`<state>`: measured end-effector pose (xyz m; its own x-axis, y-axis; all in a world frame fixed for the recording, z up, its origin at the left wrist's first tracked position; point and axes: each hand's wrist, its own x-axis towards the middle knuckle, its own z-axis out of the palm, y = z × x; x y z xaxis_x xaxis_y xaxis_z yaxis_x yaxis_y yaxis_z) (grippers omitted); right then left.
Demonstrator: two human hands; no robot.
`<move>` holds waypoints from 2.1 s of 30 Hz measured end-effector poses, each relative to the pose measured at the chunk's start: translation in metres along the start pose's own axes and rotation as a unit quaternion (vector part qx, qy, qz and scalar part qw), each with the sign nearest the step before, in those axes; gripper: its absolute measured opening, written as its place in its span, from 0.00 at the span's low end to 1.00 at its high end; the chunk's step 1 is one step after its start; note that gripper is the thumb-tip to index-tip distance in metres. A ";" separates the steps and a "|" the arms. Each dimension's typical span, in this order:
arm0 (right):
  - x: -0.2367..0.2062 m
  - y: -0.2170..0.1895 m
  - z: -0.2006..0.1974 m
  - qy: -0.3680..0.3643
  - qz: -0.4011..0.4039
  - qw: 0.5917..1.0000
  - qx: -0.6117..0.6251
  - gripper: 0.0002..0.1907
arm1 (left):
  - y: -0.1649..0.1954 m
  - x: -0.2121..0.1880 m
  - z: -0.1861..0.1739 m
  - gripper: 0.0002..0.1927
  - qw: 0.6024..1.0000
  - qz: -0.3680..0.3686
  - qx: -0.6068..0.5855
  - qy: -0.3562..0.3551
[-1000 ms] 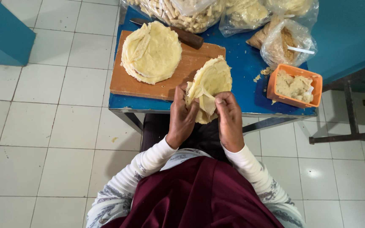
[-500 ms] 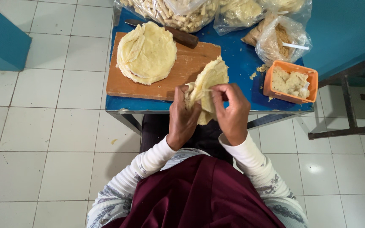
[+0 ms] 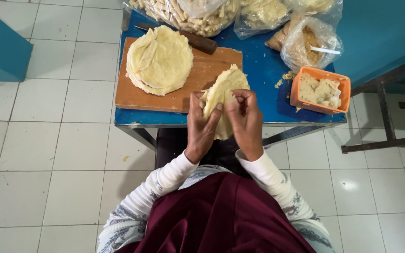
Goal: The person sits at a small table and peels thin pieces off round flat food sheets, dropping the pieces into an orange container. They then use a knife to cut a round stack of the sheets into wedge portions on a cutting board and resume peeling pieces from the sheets.
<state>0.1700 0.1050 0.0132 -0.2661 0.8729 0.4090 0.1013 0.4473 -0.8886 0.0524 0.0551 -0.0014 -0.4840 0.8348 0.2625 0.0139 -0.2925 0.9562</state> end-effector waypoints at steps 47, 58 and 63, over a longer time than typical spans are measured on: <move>0.016 0.047 -0.003 -0.103 0.217 0.880 0.410 0.10 | 0.032 0.018 -0.043 0.11 0.990 0.085 0.090 0.074; 0.009 0.050 -0.001 -0.107 0.325 0.737 0.583 0.19 | 0.054 0.021 -0.061 0.21 0.984 -0.026 -0.159 0.075; -0.003 0.079 -0.017 -0.080 0.371 0.695 0.611 0.18 | 0.061 0.023 -0.077 0.25 0.951 -0.081 -0.289 0.078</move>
<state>0.1956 0.1408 -0.0547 -0.6884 0.6982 -0.1967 -0.5953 -0.6987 -0.3966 -0.0252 0.0210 0.0532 -0.5628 0.8250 0.0517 -0.5330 -0.4100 0.7401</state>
